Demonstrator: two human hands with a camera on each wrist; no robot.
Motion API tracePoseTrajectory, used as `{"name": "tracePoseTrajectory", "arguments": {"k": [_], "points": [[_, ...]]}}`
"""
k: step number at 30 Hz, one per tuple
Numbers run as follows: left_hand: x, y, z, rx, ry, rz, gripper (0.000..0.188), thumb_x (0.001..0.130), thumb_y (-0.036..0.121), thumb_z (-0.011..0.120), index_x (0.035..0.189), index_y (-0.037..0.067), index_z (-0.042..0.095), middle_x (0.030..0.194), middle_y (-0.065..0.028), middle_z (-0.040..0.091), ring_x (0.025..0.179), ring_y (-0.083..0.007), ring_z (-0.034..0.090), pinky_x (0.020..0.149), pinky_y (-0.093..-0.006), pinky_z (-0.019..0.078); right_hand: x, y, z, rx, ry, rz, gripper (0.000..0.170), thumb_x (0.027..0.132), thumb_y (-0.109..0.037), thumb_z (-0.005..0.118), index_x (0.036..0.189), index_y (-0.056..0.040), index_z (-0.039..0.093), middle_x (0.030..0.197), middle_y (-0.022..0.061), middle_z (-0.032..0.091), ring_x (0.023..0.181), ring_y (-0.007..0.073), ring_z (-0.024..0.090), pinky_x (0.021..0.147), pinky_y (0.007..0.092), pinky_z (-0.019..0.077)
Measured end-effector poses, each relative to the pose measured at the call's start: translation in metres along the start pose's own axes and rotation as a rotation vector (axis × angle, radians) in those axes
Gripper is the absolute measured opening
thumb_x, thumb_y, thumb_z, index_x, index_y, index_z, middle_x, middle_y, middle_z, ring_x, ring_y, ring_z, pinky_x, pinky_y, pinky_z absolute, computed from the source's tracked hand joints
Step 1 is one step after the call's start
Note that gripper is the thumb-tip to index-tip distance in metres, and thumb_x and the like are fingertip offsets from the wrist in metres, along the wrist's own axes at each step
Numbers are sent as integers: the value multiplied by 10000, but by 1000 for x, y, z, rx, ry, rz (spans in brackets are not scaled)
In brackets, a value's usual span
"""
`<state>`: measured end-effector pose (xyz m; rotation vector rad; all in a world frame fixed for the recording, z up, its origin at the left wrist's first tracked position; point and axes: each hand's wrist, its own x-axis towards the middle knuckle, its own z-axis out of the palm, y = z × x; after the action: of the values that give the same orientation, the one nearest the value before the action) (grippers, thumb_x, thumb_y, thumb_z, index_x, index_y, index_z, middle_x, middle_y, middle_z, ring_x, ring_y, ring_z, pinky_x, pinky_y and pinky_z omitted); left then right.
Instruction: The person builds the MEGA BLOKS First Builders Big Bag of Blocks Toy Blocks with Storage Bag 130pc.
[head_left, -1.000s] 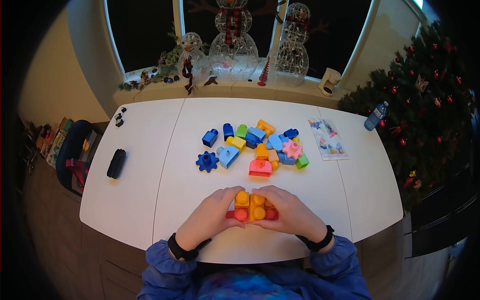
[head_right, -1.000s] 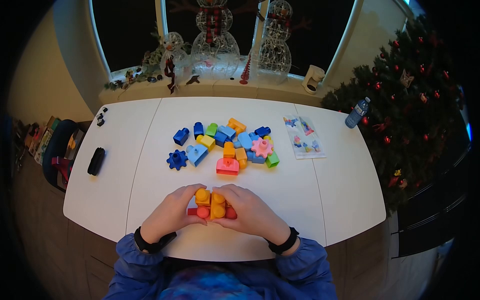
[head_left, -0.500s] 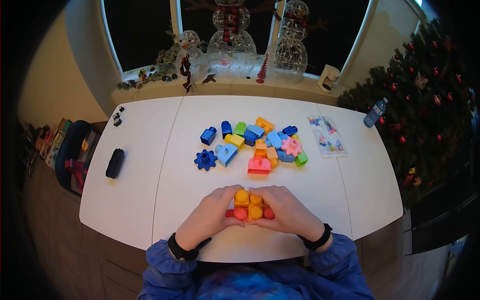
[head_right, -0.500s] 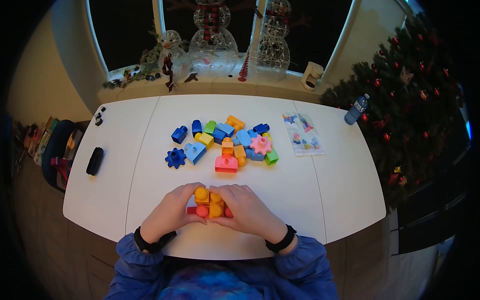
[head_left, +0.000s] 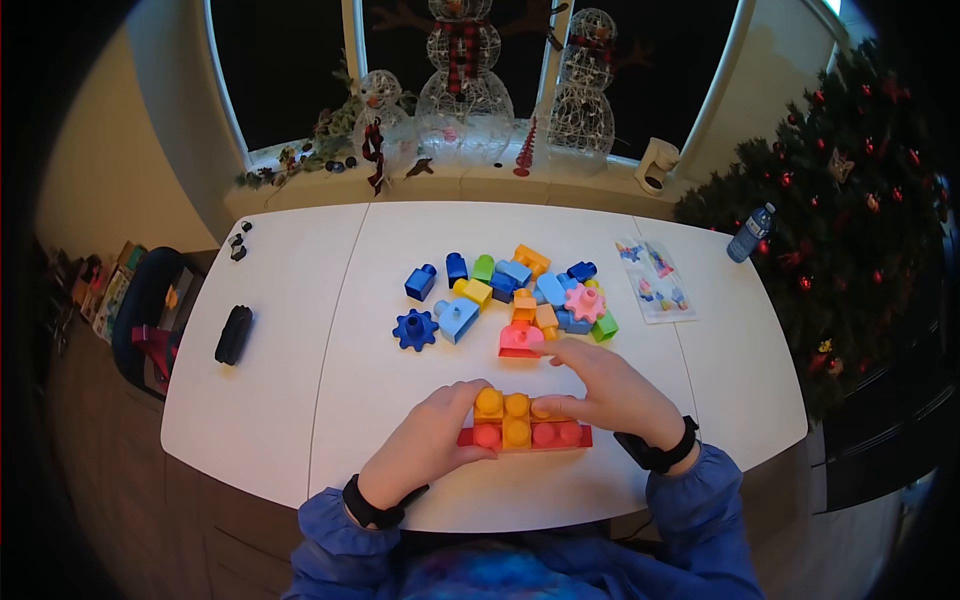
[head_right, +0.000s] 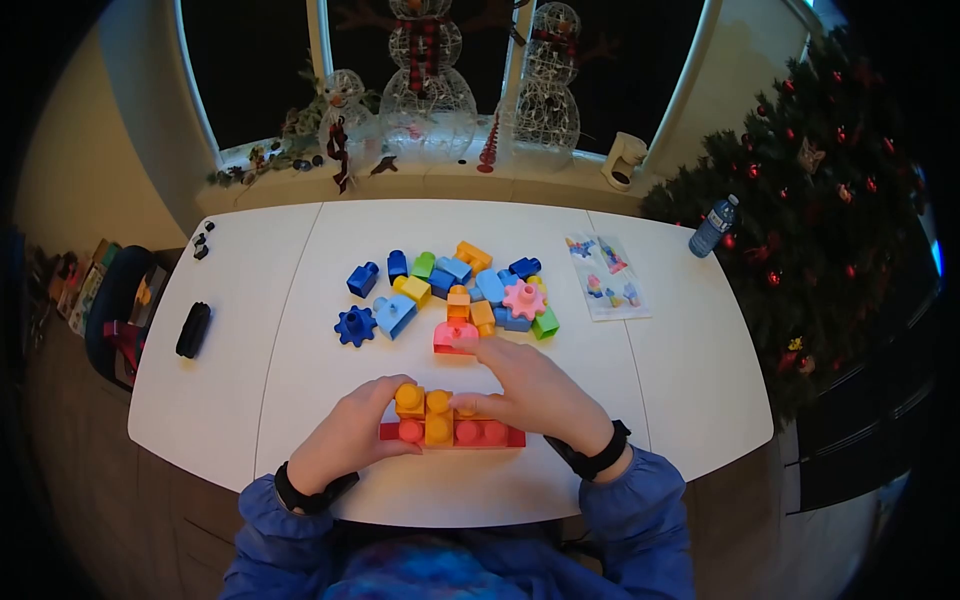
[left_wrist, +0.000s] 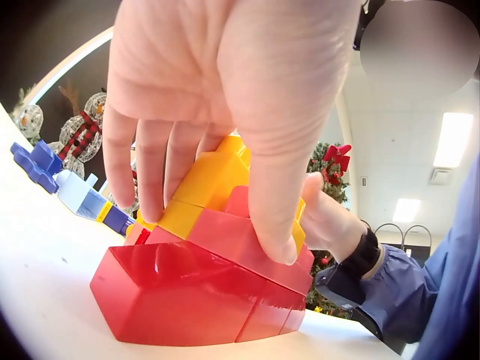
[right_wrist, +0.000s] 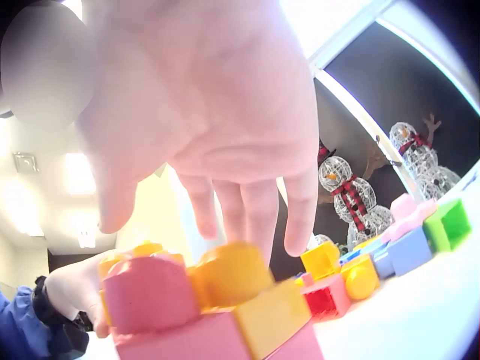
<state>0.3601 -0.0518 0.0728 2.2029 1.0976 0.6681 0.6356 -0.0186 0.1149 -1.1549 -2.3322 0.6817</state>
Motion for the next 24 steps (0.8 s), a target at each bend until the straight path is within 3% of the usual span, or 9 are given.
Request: {"name": "tracePoseTrajectory", "arguments": {"k": [3, 9, 15, 21, 24], "points": [[1, -2, 4, 14, 7, 19, 809, 751, 240, 932, 1402, 28, 501, 1310, -221, 627, 1191, -431, 615, 1005, -450, 524, 26, 25, -2, -95, 146, 42, 585, 909, -422, 798, 1279, -2, 627, 1161, 217, 696, 1063, 397, 676, 888, 450, 546], [1, -3, 5, 2, 0, 19, 819, 757, 264, 934, 1409, 33, 496, 1313, -223, 626, 1194, -435, 614, 1007, -449, 522, 93, 62, 23, -304, 240, 64, 490, 925, -448, 758, 1045, 14, 650, 906, 222, 716, 870, 420, 698, 747, 488, 551], [3, -2, 4, 0, -4, 19, 803, 762, 265, 931, 1399, 34, 498, 1278, -214, 629, 1171, -433, 617, 994, -448, 523, 112, 82, 34, -366, 118, 116, 404, 880, -361, 781, 996, 6, 660, 812, 214, 710, 819, 415, 704, 729, 501, 553], [3, -4, 5, -11, 1, 34, 794, 766, 265, 928, 1395, 32, 502, 1267, -209, 628, 1167, -427, 617, 997, -448, 520, 99, 72, 20, -92, 111, 247, 328, 787, -241, 801, 1001, -56, 635, 787, 185, 702, 823, 385, 700, 725, 457, 548], [2, -5, 5, -19, 0, 37, 798, 766, 263, 928, 1402, 32, 504, 1284, -209, 626, 1183, -427, 612, 1008, -448, 516, 90, 83, 25, -55, 198, 244, 362, 790, -224, 809, 1037, -64, 600, 853, 164, 699, 850, 346, 693, 733, 415, 542]]}}
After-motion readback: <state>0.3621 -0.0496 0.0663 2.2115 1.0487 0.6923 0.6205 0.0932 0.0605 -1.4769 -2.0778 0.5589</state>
